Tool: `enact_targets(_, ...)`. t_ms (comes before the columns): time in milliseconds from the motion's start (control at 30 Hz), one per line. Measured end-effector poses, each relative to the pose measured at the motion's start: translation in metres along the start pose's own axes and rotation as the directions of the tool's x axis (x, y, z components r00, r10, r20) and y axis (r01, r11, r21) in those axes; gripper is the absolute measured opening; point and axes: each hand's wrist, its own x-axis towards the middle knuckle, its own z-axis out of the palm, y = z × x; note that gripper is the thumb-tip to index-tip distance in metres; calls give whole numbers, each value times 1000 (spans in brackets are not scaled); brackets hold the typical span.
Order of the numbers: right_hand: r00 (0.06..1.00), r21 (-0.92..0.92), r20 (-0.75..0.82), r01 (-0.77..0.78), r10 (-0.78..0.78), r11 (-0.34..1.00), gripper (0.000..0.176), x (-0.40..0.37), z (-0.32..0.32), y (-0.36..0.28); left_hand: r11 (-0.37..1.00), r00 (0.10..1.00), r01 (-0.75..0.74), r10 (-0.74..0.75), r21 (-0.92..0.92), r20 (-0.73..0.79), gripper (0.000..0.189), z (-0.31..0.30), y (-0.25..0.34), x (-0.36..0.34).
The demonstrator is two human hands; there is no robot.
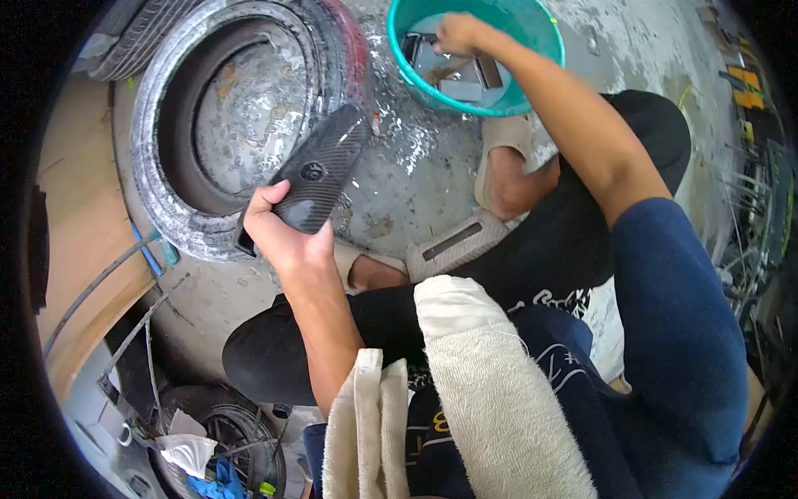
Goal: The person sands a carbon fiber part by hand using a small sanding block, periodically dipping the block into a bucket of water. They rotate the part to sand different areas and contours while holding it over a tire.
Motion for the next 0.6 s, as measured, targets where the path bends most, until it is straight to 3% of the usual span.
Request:
enact_targets(33, 991, -34, 114, -70, 74, 997, 40, 5, 16, 1, 1000, 1000, 8, -8, 2, 4, 23, 2, 0, -1)
enact_targets(67, 996, -24, 51, -77, 78, 997, 39, 9, 42, 7, 1000, 1000, -17, 17, 1, 6, 23, 4, 1, 0)
enact_targets(133, 982, -19, 105, -154, 155, 988, 24, -1, 60, -17, 999, 999, 5, -2, 42, -49, 20, 6, 3, 1)
enact_targets(167, 973, -223, 205, -60, 107, 973, 27, 9, 79, -15, 999, 999, 9, -7, 46, -44, 19, 5, 3, 2)
enact_targets(200, 964, -118, 249, -61, 89, 991, 31, 0, 75, -25, 999, 998, -28, 30, 41, -63, 20, 9, 1, 0)
enact_targets(233, 964, -92, 263, 74, -48, 993, 28, 1, 79, -21, 999, 998, -22, 25, 48, -64, 21, 11, 2, 1)
enact_targets(300, 997, 121, -8, -69, 71, 990, 26, -8, 65, -26, 998, 999, -14, 16, 54, -42, 22, 16, 2, -1)
enact_targets(400, 897, 389, -340, -139, 283, 911, 21, -42, -3, -61, 999, 999, -25, 27, 44, -37, 23, 25, 1, -4)
enact_targets(467, 802, 415, -580, 139, 144, 899, 22, -65, -39, -86, 998, 1000, 25, -26, 54, 18, 23, 23, 2, -1)
enact_targets(500, 804, 412, -575, 128, 149, 902, 22, -75, -44, -102, 998, 999, 15, -17, 59, 35, 20, 25, 0, -2)
enact_targets(567, 823, 623, -556, 318, 118, 715, 27, -97, -44, -138, 998, 1000, 5, -5, 64, 7, 17, 21, -8, 1)
enact_targets(600, 875, 654, -477, 287, 87, 699, 27, -112, -42, -159, 997, 1000, -24, 25, 71, -16, 15, 19, -12, 3)
